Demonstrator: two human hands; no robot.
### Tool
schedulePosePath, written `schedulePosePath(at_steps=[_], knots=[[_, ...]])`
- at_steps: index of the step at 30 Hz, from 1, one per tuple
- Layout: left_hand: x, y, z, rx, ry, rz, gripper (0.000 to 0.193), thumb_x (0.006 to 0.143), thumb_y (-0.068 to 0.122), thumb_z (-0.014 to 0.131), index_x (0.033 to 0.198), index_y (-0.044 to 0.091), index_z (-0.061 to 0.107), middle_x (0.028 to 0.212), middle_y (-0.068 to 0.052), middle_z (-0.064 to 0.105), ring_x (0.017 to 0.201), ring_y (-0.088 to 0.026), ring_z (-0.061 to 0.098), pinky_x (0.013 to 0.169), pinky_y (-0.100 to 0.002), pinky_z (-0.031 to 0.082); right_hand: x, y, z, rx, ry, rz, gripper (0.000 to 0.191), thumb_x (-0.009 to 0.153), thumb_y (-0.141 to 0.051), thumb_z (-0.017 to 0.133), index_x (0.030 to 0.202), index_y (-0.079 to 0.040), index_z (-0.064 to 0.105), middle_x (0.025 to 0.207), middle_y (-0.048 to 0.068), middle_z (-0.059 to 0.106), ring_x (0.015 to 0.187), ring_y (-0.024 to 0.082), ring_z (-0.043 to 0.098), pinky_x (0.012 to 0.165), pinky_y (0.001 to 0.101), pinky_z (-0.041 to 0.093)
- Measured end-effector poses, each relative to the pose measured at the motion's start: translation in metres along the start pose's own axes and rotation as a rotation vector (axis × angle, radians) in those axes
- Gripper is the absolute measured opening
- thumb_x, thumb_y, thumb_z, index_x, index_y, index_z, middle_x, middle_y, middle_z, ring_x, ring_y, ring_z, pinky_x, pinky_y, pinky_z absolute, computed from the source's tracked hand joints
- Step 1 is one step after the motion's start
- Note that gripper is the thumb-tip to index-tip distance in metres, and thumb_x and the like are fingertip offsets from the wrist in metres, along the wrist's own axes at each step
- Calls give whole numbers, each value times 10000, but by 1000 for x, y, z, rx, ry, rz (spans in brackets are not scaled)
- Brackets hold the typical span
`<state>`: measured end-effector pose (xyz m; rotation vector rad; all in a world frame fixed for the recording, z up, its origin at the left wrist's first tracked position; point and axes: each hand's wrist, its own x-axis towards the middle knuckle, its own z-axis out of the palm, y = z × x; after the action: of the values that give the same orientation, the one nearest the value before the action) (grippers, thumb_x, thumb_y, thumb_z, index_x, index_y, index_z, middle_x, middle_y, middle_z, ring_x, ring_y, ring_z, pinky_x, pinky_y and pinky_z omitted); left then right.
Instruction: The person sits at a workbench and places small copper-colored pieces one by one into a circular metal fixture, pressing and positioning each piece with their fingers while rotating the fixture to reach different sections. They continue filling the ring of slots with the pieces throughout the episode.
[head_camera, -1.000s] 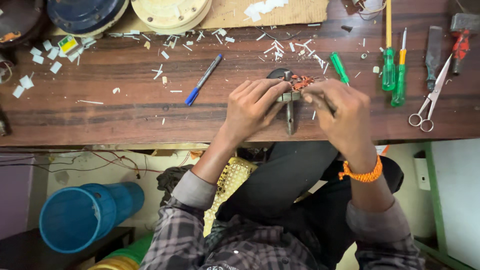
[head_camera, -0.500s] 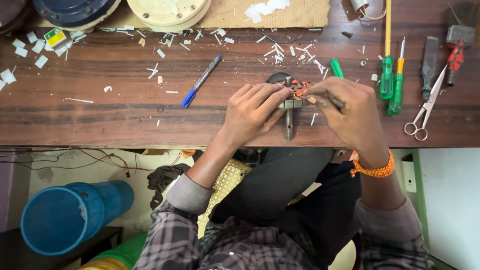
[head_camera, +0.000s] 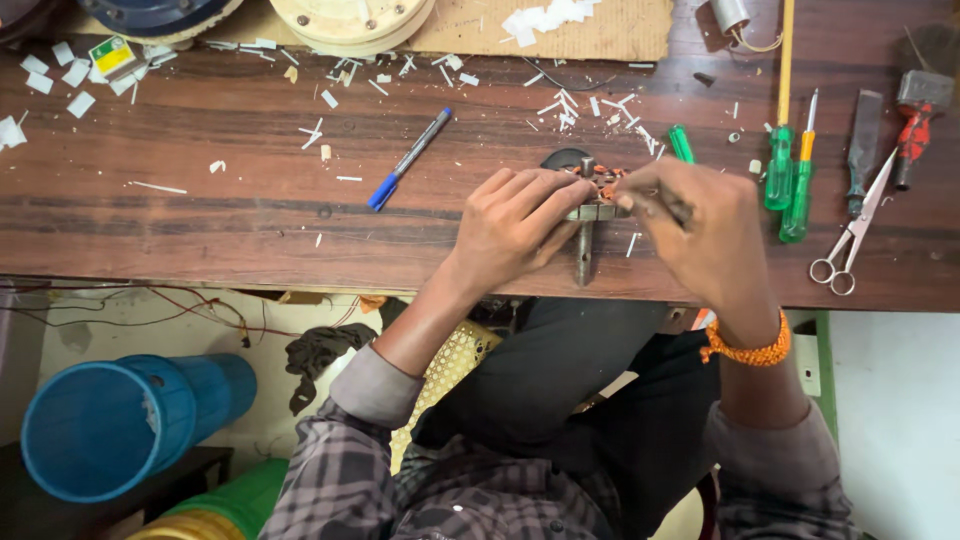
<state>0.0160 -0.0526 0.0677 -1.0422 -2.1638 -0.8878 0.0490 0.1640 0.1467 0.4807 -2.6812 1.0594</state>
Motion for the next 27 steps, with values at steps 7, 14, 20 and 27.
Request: schedulePosePath(at_steps=[7, 14, 20, 27], knots=[[-1, 2, 0, 2, 15, 7, 374, 911, 188, 792, 1250, 91, 667, 1192, -54, 691, 1098, -227, 689, 851, -374, 519, 18, 5, -2, -30, -51, -10, 101, 943, -55, 776, 1041, -31, 767, 857, 98, 753, 665, 139, 669, 575, 285, 487], [-2, 3, 0, -8, 14, -4, 379, 902, 187, 791, 1250, 98, 671, 1195, -48, 692, 1095, -220, 687, 848, -369, 516, 14, 8, -4, 121, -69, -4, 106, 959, 0, 734, 1064, 3, 744, 964, 93, 766, 813, 127, 756, 670, 252, 586], [-3, 2, 1, -16, 21, -13, 378, 901, 187, 790, 1251, 105, 673, 1196, -43, 693, 1097, -222, 687, 851, -374, 516, 7, 12, -9, 67, -61, -89, 135, 926, 37, 724, 1056, 11, 751, 976, 112, 771, 823, 155, 749, 699, 270, 572], [-4, 3, -1, -18, 16, -10, 380, 896, 188, 789, 1245, 91, 675, 1187, -53, 693, 1088, -230, 687, 838, -382, 514, 12, 15, -6, 114, -41, -4, 101, 954, -12, 748, 1055, -15, 745, 923, 76, 750, 783, 107, 723, 644, 258, 560]])
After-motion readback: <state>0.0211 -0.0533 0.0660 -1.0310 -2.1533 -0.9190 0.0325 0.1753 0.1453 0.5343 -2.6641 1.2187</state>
